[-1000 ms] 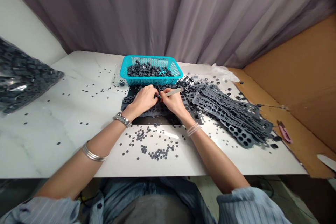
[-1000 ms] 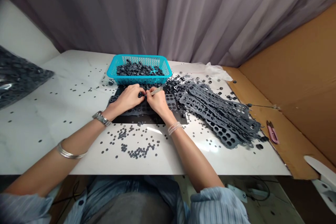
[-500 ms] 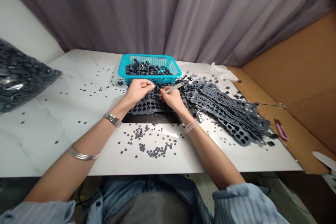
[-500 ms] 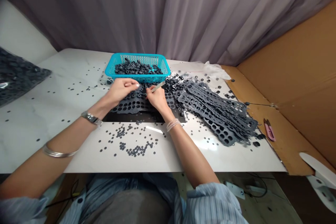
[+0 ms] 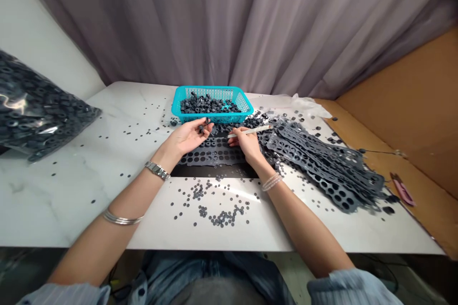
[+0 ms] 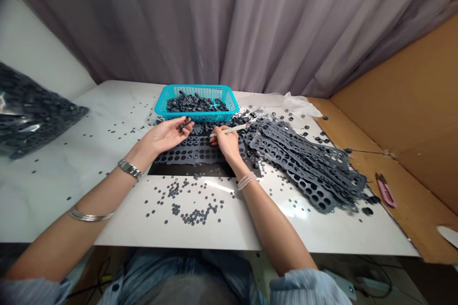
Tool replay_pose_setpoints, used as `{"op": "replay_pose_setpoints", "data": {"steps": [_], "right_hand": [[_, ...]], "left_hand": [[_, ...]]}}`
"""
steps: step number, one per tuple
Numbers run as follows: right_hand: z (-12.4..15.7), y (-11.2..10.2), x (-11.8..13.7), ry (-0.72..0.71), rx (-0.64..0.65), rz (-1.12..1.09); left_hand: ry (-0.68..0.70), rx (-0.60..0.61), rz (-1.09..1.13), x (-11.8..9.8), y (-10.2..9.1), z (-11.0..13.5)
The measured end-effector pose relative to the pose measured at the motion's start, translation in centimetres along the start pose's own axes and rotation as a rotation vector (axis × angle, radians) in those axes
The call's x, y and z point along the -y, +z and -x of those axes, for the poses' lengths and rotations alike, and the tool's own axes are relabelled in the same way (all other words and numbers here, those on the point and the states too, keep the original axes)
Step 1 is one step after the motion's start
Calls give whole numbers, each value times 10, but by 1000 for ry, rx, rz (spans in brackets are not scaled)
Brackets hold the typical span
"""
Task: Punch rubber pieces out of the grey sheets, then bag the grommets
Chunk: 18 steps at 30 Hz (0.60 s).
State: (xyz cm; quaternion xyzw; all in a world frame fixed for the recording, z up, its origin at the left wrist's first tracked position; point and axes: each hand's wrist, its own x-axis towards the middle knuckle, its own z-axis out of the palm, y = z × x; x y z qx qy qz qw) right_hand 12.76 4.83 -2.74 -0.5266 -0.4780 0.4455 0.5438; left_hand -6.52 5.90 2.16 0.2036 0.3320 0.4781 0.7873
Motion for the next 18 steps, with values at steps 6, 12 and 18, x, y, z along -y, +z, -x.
{"op": "replay_pose_setpoints", "data": {"steps": [6,12,18], "right_hand": [[3,2,3,-9,8,-24],[12,10,10,-26,97,40],[16,12,10,-50,150,146]], "left_hand": [[13,28,32,-2,-2,1],[84,42,-101,-4,-1,4],[204,-2,-562,5,2,4]]}}
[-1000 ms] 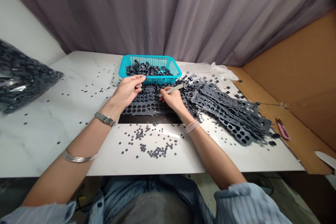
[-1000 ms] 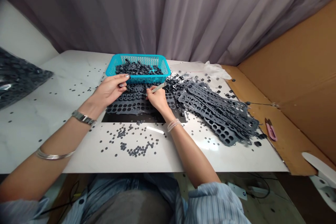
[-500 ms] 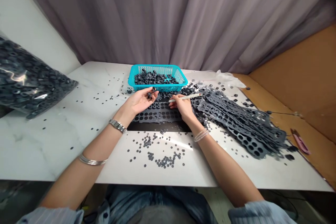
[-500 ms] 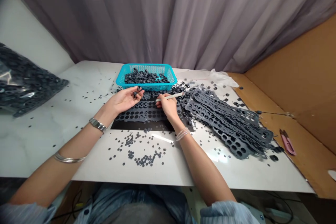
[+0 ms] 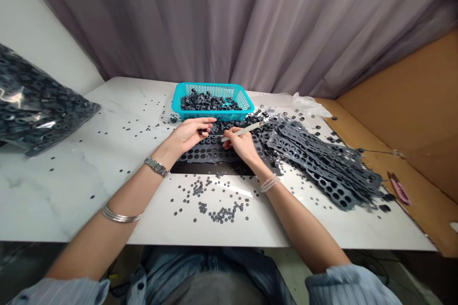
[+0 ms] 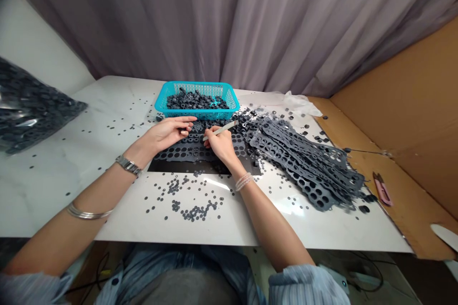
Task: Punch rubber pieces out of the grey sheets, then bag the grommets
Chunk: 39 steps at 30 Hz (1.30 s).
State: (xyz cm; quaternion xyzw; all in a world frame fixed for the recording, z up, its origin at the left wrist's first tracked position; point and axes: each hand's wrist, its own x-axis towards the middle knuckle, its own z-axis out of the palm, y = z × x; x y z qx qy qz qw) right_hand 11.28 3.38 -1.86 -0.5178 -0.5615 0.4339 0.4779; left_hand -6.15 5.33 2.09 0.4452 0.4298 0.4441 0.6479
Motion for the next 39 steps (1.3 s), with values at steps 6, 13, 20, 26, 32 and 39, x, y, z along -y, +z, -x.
{"op": "replay_pose_setpoints", "data": {"steps": [6,13,20,26,32,39], "right_hand": [[0,1,-4,-67,35,123],[-1,1,-4,-142,49,234],[2,1,2,-196,36,335],[7,11,12,-229,-1,433],[5,13,14,-178,-18,408],[3,5,5,-43,-8,135]], "left_hand": [[176,-34,-618,4,6,6],[344,52,-1067,5,4,11],[381,62,-1133,13,6,9],[365,2,-940,22,13,12],[265,-22,-624,18,9,10],[69,-66,-92,-7,-9,0]]}}
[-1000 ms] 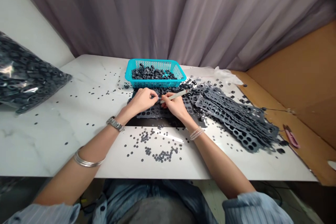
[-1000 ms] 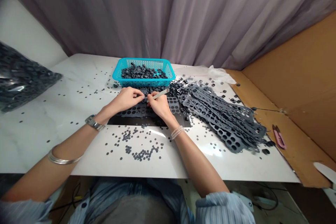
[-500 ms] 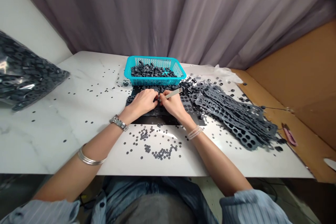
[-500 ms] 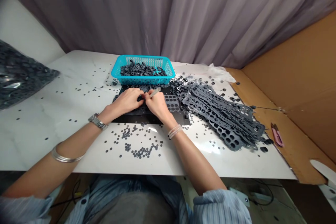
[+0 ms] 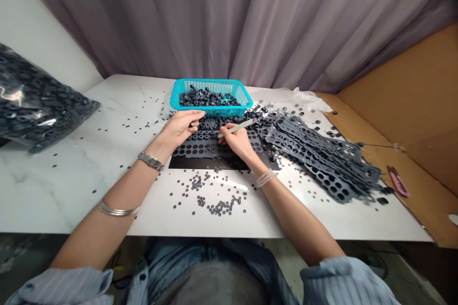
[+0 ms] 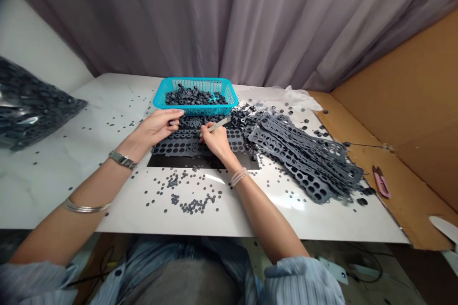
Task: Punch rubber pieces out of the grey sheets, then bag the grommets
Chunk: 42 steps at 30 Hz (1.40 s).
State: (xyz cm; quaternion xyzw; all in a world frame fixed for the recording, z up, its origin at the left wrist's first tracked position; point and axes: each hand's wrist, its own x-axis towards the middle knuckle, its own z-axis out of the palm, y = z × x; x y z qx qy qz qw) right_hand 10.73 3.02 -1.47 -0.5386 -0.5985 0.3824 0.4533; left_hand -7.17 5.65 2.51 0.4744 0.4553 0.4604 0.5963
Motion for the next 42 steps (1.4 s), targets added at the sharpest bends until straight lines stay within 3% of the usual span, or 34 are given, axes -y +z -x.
{"op": "replay_pose_setpoints", "data": {"steps": [4,8,14,20,26,32,36,42], "right_hand": [[-2,-2,-1,53,-53,-161],[-4,-6,-1,70,-95,-254],[-6,-6,-3,78,-100,-297],[-8,-3,-8,28,-55,-205],[-8,-1,-13,-44,-4,-49],[-10,2,-13,-80,0,47],[-10,3,-10,-95,-3,96],[-12,4,-1,-94,-4,158]], "left_hand": [[-198,49,252,3,1,-1],[-295,74,429,5,6,0],[-345,90,565,1,9,3],[-333,88,573,-2,6,7],[-221,43,303,3,6,3],[28,-39,-273,11,8,1],[171,-29,-591,15,11,3],[239,-22,-801,22,18,3]]}}
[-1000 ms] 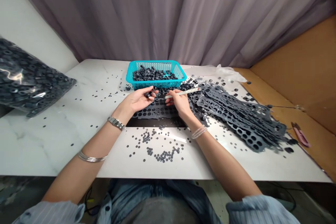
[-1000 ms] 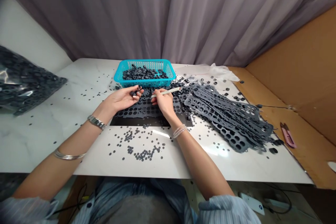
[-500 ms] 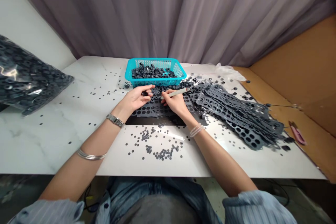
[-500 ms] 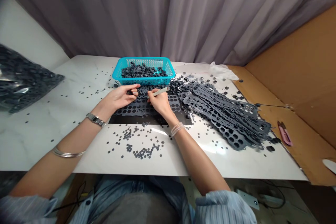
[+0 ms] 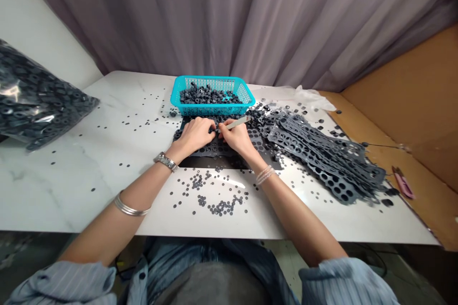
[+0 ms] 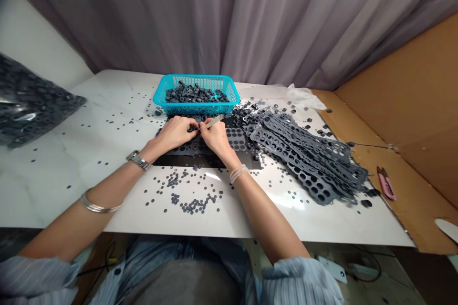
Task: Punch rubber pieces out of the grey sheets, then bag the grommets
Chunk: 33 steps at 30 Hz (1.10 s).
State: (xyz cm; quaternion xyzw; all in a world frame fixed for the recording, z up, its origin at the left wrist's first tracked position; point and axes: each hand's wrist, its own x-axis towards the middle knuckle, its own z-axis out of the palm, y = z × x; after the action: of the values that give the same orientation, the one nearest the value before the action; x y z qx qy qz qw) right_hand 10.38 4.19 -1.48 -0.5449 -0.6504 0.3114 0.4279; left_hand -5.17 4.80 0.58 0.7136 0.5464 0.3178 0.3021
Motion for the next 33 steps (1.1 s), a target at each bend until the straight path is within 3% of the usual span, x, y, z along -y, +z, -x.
{"op": "replay_pose_setpoints", "data": {"steps": [4,8,14,18,23,33], "right_hand": [[-6,-1,10,19,21,27],[-9,0,13,51,31,22],[-9,-2,1,136,64,-97],[-9,-6,-4,197,73,-235],[-11,-10,-5,253,23,-394],[-10,-10,-1,241,-34,-493]], "left_hand": [[-13,-19,37,1,5,1],[-67,-33,212,2,6,-1],[-224,-111,731,-2,-27,-8],[-378,-33,1091,-2,-41,-11],[-518,61,1379,2,-32,-12],[-582,40,1613,0,-31,-10]]}}
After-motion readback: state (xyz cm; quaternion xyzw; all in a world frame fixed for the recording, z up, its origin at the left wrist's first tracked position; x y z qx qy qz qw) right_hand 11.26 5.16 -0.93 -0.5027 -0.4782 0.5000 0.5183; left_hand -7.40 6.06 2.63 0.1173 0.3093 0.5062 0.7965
